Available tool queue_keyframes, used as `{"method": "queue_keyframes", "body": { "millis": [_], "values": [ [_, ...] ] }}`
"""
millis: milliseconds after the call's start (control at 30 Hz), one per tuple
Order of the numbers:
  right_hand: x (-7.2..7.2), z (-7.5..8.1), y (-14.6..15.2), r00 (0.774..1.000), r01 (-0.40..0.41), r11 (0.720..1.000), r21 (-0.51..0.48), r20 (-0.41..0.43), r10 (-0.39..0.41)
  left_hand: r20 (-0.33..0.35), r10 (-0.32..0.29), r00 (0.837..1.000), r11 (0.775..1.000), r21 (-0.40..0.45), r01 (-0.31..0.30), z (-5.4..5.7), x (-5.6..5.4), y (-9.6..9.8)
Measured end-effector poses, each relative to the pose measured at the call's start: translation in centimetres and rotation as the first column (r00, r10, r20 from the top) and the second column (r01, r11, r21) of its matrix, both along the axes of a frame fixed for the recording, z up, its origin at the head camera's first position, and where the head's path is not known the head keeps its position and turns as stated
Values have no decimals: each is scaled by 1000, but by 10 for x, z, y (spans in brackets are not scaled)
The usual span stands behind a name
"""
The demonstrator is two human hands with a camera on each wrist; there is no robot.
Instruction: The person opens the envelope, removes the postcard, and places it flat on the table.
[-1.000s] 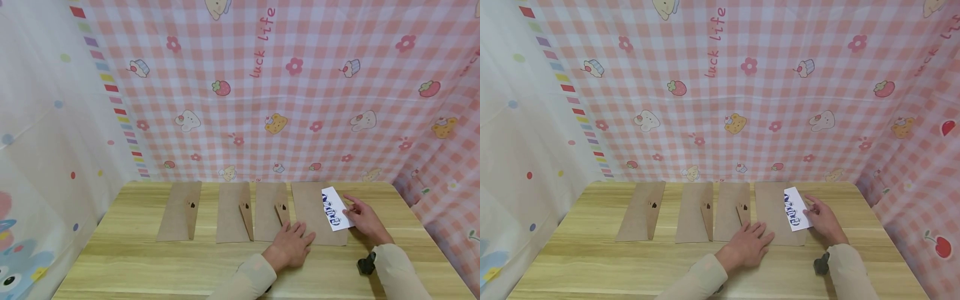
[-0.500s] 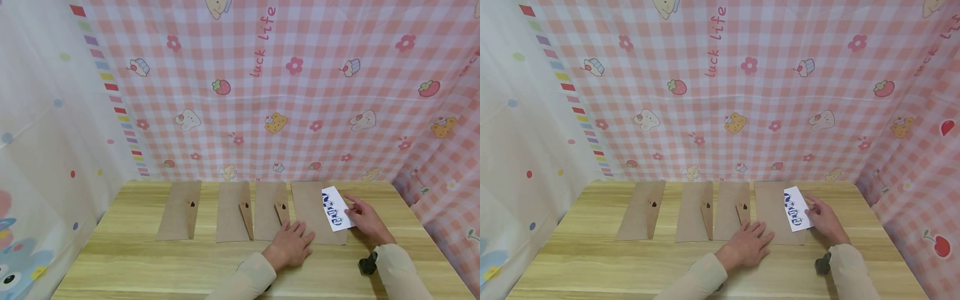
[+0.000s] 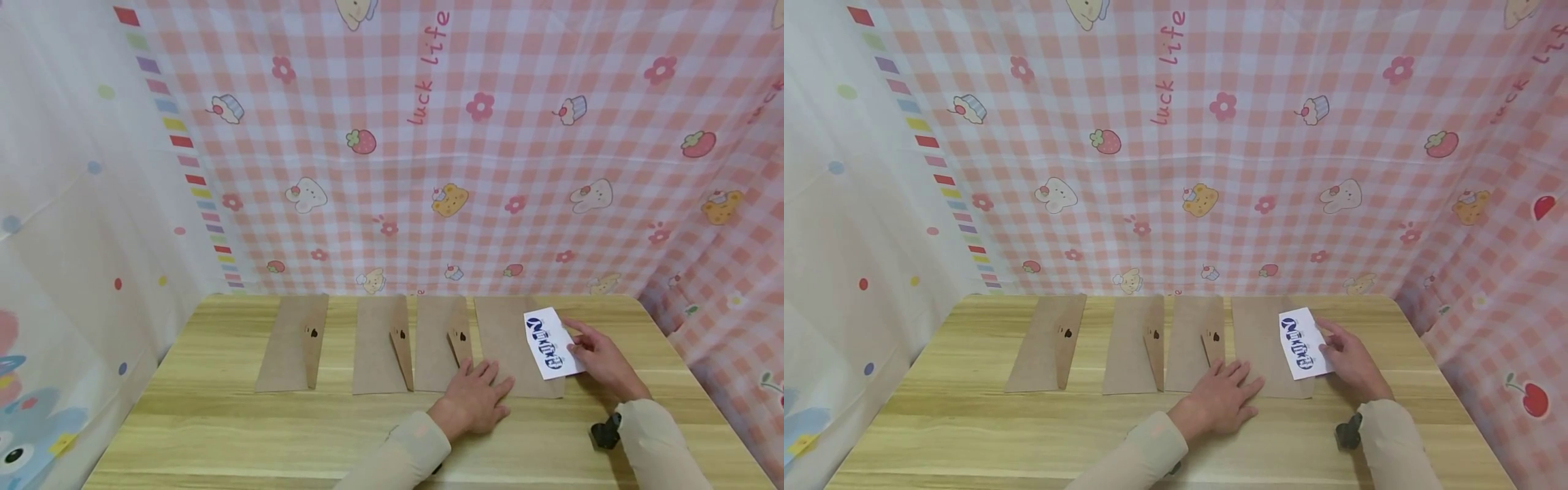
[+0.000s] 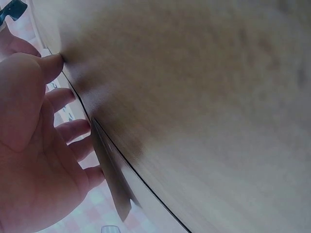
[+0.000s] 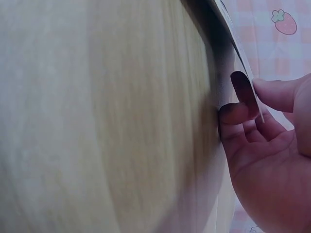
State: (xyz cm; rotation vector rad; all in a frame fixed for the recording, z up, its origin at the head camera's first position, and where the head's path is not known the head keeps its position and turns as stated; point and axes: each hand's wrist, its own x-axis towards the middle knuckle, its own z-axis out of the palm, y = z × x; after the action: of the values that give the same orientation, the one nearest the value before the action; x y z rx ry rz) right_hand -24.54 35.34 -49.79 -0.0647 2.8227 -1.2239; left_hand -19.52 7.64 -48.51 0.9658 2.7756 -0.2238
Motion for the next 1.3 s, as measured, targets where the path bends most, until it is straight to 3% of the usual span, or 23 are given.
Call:
{"method": "queue_keyframes", "body": {
  "millis": [200,567,1300],
  "values": [
    [2,0,0,999,1,1000,-10,33,-1,7,2,1000,1000,0,-2,-1,1,0],
    [6,2,-3,1000,-2,1000,-16,8,2,15,8,1000,1000,8,-8,-2,1,-1],
    [0,0,-7,998,58,998,-6,6,-58,-16,-25,1000,1000,-11,25,0,-1,-1]
  ]
}}
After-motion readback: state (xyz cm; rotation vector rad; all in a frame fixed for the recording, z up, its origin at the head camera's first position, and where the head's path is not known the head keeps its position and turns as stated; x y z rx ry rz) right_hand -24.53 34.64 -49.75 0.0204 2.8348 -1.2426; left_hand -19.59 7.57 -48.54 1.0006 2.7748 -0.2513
